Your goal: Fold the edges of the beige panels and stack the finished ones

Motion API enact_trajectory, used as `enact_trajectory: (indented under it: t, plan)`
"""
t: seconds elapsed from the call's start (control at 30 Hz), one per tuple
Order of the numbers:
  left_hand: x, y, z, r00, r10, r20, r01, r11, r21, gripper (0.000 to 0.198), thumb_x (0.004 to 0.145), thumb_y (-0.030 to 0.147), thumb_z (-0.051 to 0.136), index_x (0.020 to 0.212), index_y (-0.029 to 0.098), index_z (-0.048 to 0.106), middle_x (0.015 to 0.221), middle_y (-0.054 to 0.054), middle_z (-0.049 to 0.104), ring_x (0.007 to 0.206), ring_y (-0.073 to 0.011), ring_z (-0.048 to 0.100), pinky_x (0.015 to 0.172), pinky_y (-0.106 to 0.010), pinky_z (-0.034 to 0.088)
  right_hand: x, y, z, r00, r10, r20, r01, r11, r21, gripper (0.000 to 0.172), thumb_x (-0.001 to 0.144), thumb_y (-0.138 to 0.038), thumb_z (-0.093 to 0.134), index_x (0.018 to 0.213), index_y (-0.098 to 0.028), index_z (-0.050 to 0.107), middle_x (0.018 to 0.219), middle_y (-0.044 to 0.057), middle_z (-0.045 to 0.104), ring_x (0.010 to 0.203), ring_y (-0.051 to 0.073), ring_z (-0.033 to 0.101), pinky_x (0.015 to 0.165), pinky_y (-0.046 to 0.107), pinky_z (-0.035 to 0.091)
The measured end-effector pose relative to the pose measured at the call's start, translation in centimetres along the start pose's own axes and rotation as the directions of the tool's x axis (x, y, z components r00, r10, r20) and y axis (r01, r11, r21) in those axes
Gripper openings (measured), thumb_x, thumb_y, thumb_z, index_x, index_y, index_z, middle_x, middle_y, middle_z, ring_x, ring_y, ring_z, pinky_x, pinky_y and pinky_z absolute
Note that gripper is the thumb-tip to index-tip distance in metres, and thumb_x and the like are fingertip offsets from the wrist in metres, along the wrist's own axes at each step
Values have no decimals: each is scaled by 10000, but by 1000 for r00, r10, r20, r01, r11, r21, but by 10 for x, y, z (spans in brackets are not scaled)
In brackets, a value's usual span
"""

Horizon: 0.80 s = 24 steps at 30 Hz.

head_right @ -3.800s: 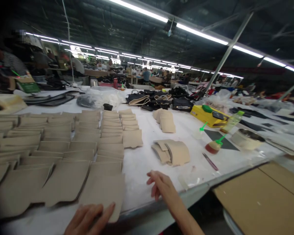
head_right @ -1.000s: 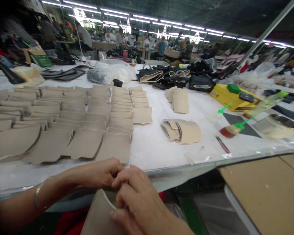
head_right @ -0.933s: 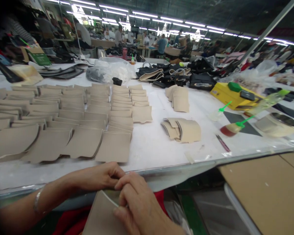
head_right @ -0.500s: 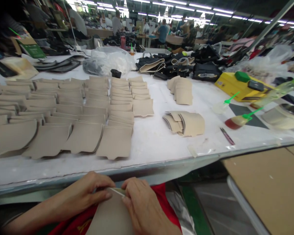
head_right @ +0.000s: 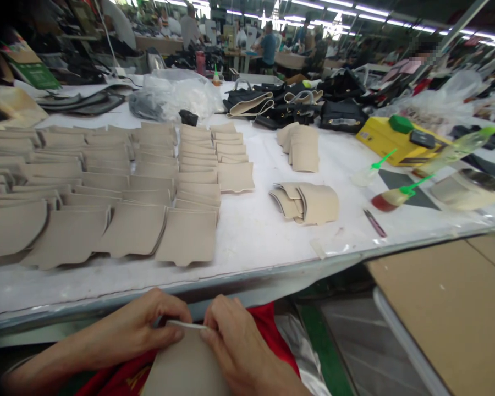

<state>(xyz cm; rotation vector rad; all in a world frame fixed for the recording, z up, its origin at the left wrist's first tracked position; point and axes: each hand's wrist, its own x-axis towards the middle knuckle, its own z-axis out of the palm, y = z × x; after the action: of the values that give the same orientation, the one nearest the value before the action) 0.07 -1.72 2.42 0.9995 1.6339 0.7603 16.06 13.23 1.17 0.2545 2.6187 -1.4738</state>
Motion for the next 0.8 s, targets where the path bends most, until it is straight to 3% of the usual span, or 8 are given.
enact_trajectory:
  t: [0.17,0.3,0.5,0.63,0.8]
  plan:
    - [6,2,11,999,28,-32,-27,999,24,194,821,194,531,768,167,716,725,40,650,712,-143,572,612,-198,373,-2,2,0,999,-40,-27,41,999,35,146,938,-126,468,814,-199,443,861,3,535,808,163,472,749,292,377]
    - [9,5,13,997,75,6,-75,997,-7,199,842,204,538,818,178,734,776,28,678,749,-153,594,663,-202,395,-5,4,-5,999,-1,-50,6,995,96,145,886,-115,577,794,-188,492,841,-10,556,821,159,501,754,285,370]
    - [9,4,13,998,59,22,-58,998,-23,210,835,194,530,839,203,740,824,19,685,781,-161,604,693,-206,411,-4,3,-16,996,90,-6,-87,983,160,294,760,-40,710,986,-190,595,890,-25,634,888,166,542,795,278,371]
    - [8,3,13,999,47,12,-46,998,-37,190,835,216,535,821,189,723,798,21,664,778,-161,611,684,-200,412,-2,4,-19,997,71,25,-74,992,100,92,808,-122,738,858,-183,689,862,-25,658,880,158,559,817,287,350]
    - [4,3,11,1000,9,18,-8,999,-52,205,848,240,528,847,178,723,824,13,670,797,-171,609,697,-208,415,-7,10,-22,997,75,-19,-72,992,104,113,767,-102,776,750,-161,681,768,-37,638,783,134,567,762,278,338]
